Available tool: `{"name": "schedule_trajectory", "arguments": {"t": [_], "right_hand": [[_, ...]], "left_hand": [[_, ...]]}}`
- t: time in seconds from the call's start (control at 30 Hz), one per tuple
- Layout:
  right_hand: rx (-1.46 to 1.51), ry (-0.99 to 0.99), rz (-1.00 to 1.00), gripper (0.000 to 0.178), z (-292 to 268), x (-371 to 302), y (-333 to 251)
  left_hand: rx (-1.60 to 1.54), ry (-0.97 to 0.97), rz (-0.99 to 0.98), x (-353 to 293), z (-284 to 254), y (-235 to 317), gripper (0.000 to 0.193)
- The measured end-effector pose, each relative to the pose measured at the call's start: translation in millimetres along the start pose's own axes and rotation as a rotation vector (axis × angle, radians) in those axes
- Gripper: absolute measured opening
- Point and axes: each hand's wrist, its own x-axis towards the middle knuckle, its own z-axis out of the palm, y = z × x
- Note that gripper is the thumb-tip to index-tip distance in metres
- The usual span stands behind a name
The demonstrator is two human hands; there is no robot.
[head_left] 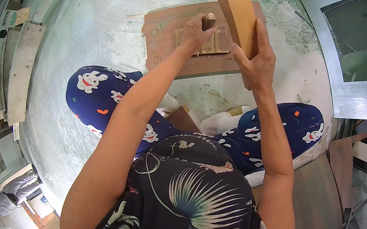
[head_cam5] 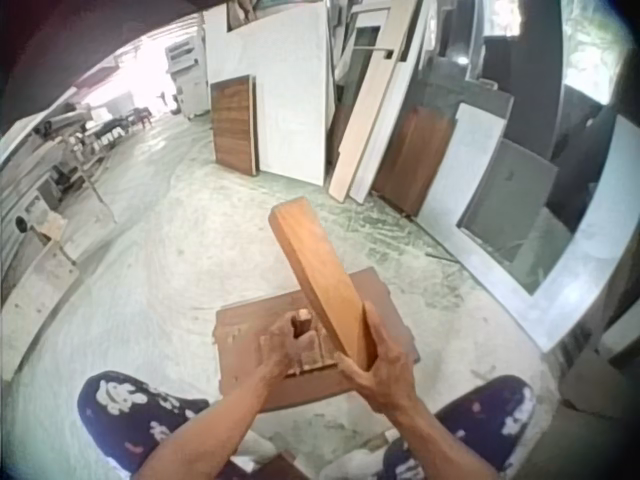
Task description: The recorder uses a chisel and mallet to carve out or refine holes in a piece of wood, then inspects a larger wooden panel.
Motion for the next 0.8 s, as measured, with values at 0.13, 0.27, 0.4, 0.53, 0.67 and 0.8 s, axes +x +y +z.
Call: {"name": "schedule_trajectory", "arguments": {"t": [0.13, 0.27, 0.4, 0.53, 0.67, 0.8], "right_hand": [[0.047, 0.007, -0.041, 0.074, 6, -4, 6], [-0.237, -0.295, 0.3, 0.075, 15, -11, 13], [-0.207, -0.256, 0.266, 0.076, 11, -10, 14], [-0.038, -0.106, 0.131, 0.075, 9, -7, 11], [-0.059, -0.104, 0.128, 0.074, 9, -6, 11], [-0.073, -0.138, 0.148, 0.073, 12, -7, 12]], "left_hand": [[-0.03, 0.058, 0.021, -7, -2, 4, 0.041], [0.006, -0.022, -0.004, -6, -1, 1, 0.041], [0.009, -0.052, -0.055, -2, 3, -5, 0.04], [-0.027, 0.033, 0.035, 3, 6, -10, 0.039], [-0.032, 0.008, -0.11, 8, -3, -13, 0.039], [-0.099, 0.085, -0.106, 4, -13, -17, 0.036]]}}
